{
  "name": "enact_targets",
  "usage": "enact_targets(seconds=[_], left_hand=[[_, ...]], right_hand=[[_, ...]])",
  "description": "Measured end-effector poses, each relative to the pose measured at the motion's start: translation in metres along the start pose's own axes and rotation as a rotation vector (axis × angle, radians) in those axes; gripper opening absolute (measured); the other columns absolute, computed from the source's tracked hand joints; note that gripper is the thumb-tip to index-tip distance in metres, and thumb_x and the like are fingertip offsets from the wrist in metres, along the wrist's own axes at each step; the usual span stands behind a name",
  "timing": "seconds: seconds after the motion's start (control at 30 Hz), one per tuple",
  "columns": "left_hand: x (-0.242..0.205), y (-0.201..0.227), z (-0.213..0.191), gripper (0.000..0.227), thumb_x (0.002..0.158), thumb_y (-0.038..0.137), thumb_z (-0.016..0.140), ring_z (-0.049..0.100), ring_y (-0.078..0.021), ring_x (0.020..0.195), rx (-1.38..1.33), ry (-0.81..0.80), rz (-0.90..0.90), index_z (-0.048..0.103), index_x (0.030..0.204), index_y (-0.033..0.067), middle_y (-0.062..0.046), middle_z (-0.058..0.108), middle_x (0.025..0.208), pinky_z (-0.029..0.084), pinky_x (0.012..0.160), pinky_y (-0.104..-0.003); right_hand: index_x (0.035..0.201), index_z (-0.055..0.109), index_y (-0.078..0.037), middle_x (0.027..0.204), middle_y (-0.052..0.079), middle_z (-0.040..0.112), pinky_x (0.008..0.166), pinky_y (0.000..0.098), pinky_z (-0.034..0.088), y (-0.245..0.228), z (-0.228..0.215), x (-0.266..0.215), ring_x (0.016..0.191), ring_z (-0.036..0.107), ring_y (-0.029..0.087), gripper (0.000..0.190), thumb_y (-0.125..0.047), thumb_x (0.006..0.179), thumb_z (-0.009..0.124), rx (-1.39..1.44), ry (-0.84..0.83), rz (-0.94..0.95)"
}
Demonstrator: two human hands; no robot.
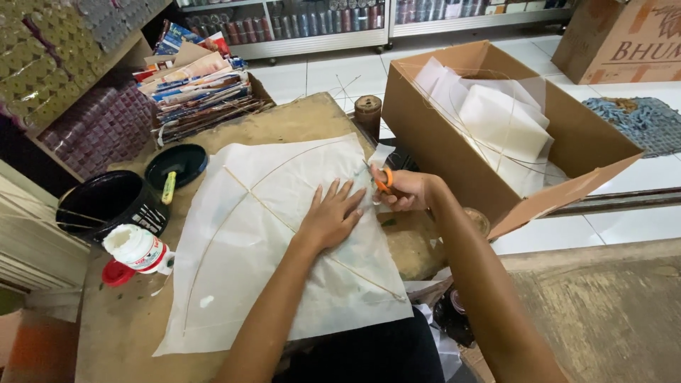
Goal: Trimming excess white paper from around a diamond-shaped kite frame using scissors.
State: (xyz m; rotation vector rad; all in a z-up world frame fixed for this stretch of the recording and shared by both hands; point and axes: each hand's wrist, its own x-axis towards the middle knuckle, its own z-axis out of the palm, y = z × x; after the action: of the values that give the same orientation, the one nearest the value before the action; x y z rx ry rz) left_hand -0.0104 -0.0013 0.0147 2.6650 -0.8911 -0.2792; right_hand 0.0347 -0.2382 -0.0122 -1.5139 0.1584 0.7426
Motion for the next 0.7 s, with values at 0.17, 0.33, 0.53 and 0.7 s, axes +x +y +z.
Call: enact_targets(seconds=[0.17, 0.33, 0.53, 0.7], left_hand=[[0.003, -0.001, 0.001, 0.056, 0.105, 0.043, 0.034, 0.011, -0.0294, 0.159, 0.009, 0.004, 0.007, 0.033, 0.160, 0.0307, -0.005, 0.022, 0.170, -0.003, 0.127, -0.055], [0.002, -0.001, 0.000, 0.057, 0.104, 0.045, 0.034, 0.012, -0.0297, 0.159, 0.002, 0.007, 0.002, 0.035, 0.159, 0.0302, -0.006, 0.024, 0.170, -0.003, 0.127, -0.055], [0.002, -0.001, 0.001, 0.056, 0.104, 0.045, 0.034, 0.012, -0.0292, 0.158, 0.018, 0.013, 0.003, 0.036, 0.159, 0.0300, -0.006, 0.025, 0.169, -0.002, 0.127, -0.054], [0.003, -0.003, 0.002, 0.056, 0.105, 0.045, 0.032, 0.011, -0.0290, 0.158, -0.001, 0.002, 0.012, 0.034, 0.159, 0.0313, -0.005, 0.024, 0.170, -0.003, 0.127, -0.054]], right_hand=[[0.092, 0.056, -0.010, 0.056, 0.001, 0.041, 0.027, 0.0118, 0.021, 0.009, -0.014, 0.015, 0.037, 0.035, 0.009, 0.059, -0.068, 0.090, 0.064, -0.014, -0.035, -0.009], [0.087, 0.054, -0.011, 0.056, 0.002, 0.042, 0.029, 0.0122, 0.022, -0.001, -0.003, 0.003, 0.037, 0.035, 0.010, 0.072, -0.083, 0.081, 0.062, -0.027, 0.007, -0.006], [0.088, 0.053, -0.012, 0.055, 0.001, 0.042, 0.029, 0.0121, 0.023, -0.005, -0.004, 0.001, 0.037, 0.036, 0.009, 0.068, -0.079, 0.084, 0.061, -0.005, 0.010, 0.014], [0.082, 0.050, -0.014, 0.057, 0.000, 0.041, 0.027, 0.0113, 0.022, 0.000, -0.015, 0.016, 0.037, 0.037, 0.009, 0.054, -0.065, 0.093, 0.063, -0.058, -0.026, 0.013]])
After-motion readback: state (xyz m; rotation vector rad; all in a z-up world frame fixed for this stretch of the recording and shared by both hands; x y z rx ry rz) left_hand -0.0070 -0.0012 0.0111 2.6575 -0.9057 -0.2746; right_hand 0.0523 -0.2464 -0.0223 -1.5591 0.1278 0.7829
